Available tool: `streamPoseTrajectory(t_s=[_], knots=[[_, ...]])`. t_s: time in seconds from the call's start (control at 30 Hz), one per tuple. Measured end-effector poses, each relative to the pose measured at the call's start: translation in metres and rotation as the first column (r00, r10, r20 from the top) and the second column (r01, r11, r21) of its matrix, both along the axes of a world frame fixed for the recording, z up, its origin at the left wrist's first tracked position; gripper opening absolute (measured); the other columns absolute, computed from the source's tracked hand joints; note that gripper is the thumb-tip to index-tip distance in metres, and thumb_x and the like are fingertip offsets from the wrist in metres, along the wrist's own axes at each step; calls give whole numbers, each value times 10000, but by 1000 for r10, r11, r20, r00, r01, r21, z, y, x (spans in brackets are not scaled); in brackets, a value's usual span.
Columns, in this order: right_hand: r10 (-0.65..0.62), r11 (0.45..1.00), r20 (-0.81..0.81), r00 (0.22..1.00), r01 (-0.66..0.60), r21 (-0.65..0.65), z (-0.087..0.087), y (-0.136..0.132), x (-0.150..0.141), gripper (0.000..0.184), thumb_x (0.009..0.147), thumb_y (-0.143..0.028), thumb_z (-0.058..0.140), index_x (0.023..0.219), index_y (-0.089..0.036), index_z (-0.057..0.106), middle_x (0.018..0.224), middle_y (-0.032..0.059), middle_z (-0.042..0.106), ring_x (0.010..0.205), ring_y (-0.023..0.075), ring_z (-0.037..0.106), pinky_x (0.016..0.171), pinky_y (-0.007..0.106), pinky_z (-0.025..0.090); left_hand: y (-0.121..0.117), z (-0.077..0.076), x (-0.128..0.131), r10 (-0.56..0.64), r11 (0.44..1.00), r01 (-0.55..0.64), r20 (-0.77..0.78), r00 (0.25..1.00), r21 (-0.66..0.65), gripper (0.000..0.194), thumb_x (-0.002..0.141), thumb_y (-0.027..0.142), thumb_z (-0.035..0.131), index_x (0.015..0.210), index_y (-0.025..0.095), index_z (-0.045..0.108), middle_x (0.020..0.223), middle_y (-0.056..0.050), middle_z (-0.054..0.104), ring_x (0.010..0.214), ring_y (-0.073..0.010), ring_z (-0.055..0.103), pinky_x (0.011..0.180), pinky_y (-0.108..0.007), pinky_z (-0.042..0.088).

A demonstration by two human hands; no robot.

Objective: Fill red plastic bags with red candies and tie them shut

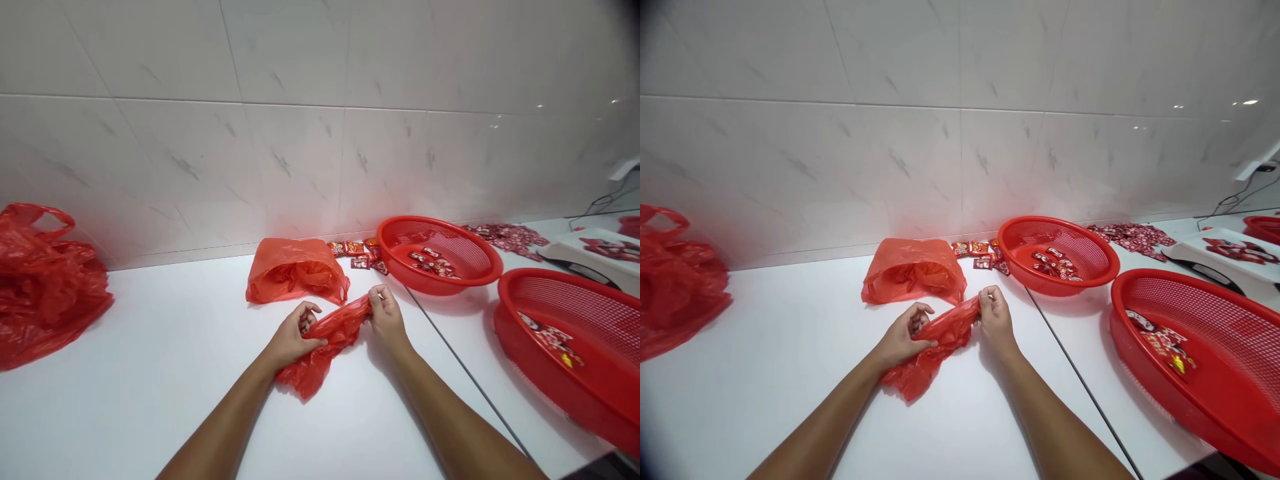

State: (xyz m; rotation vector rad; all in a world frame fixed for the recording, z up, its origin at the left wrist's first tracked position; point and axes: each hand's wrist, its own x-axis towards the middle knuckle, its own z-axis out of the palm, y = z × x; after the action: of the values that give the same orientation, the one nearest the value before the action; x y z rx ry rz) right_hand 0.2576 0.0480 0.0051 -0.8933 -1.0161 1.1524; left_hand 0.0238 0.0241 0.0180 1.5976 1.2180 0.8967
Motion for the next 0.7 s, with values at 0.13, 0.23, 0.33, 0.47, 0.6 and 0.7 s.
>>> streamPoseTrajectory(t_s=[0.13, 0.23, 0.33, 0.47, 0.6, 0.7], knots=[[-228, 970, 49, 972, 223, 95, 6, 9, 14, 443, 950, -646, 627, 873, -234, 487, 725, -68, 455, 612, 107, 432, 590, 219, 400, 1, -6, -1, -31, 997, 29, 18, 999, 67, 498, 760, 202, 760, 1224, 233, 581, 923, 9, 630, 800, -158, 588, 779, -309, 502], [-328, 936, 103, 939, 307, 173, 9, 15, 30, 424, 955, -635, 618, 907, -220, 544, 789, -39, 512, 691, 120, 494, 667, 235, 440, 0, -13, -3, 4, 975, 5, -37, 999, 222, 322, 845, 167, 658, 1160, 235, 650, 979, -26, 682, 887, -182, 648, 820, -329, 533], [-337, 930, 207, 918, 289, 229, 11, 16, 43, 427, 951, -623, 636, 1021, -202, 657, 823, -9, 567, 713, 137, 524, 681, 256, 456, 1, -16, -7, 97, 887, -22, -140, 985, 461, 212, 943, 161, 581, 1047, 244, 746, 1083, -56, 709, 978, -196, 684, 851, -349, 557], [-242, 915, 490, 837, 29, 402, 13, 13, 53, 420, 858, -569, 791, 1125, -245, 791, 839, 11, 569, 739, 161, 544, 702, 292, 492, 0, -8, -12, 375, 542, -62, -175, 910, 838, 287, 957, 130, 630, 1145, 293, 774, 1196, -65, 718, 1069, -220, 689, 917, -403, 546], [-158, 879, 704, 692, -227, 420, 10, 11, 49, 196, 857, -433, 824, 987, -286, 840, 1148, 75, 609, 873, 183, 624, 812, 342, 555, -10, 7, -4, 518, 234, 92, -204, 831, 968, 346, 866, 62, 694, 1130, 279, 755, 1069, -70, 745, 999, -259, 671, 878, -451, 497], [-92, 890, 783, 615, -302, 342, 6, 11, 45, 158, 943, -278, 696, 1046, -275, 817, 1172, 72, 644, 918, 180, 667, 868, 346, 565, -19, 13, 8, 496, 253, 187, -293, 817, 949, 253, 842, 59, 697, 1009, 246, 728, 970, -59, 753, 929, -260, 654, 863, -466, 469]])
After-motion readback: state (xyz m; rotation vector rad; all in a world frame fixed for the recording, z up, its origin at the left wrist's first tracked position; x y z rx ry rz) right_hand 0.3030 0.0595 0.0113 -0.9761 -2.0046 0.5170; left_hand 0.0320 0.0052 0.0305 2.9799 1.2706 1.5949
